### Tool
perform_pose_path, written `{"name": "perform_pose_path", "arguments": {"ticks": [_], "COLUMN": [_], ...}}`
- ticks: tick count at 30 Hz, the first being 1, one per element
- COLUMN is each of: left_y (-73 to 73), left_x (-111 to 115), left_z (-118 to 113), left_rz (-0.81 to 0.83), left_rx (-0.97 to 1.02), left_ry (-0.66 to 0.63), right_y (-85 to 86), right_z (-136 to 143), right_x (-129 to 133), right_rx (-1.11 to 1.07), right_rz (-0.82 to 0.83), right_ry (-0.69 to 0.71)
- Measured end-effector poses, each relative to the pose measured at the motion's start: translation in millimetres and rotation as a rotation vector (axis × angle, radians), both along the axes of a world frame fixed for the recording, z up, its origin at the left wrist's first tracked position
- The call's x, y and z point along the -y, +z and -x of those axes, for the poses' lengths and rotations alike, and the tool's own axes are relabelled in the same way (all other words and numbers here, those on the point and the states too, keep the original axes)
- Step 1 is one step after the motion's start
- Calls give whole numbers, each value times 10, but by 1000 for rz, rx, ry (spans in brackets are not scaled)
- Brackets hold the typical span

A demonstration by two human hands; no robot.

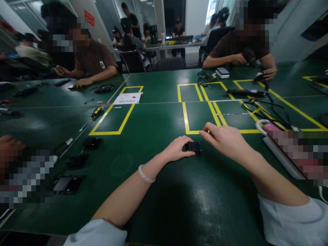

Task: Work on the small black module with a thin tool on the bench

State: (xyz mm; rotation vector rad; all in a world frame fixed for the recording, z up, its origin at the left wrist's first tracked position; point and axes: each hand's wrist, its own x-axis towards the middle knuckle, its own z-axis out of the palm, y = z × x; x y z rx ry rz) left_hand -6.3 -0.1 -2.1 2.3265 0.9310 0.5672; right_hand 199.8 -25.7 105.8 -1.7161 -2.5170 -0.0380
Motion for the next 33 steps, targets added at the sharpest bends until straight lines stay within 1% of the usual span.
{"name": "perform_pose_path", "arguments": {"ticks": [6,12,15,20,24,30,33], "left_y": [-12,-7,-2,-8,-9,-4,-4], "left_x": [-5,-6,-6,-8,-5,-5,-8], "left_z": [2,6,6,5,6,4,3], "left_rz": [-14,-4,2,8,1,8,19], "left_rx": [-5,0,1,12,5,7,2], "left_ry": [3,-5,-4,0,0,2,0], "right_y": [-34,-19,-9,-3,-4,0,-1], "right_z": [0,9,6,-1,5,7,4], "right_x": [-19,8,14,-2,-7,16,17], "right_rx": [39,-66,-86,-43,17,-78,-83], "right_rz": [-13,-13,-9,6,2,-5,0], "right_ry": [-15,0,10,18,-11,6,14]}}
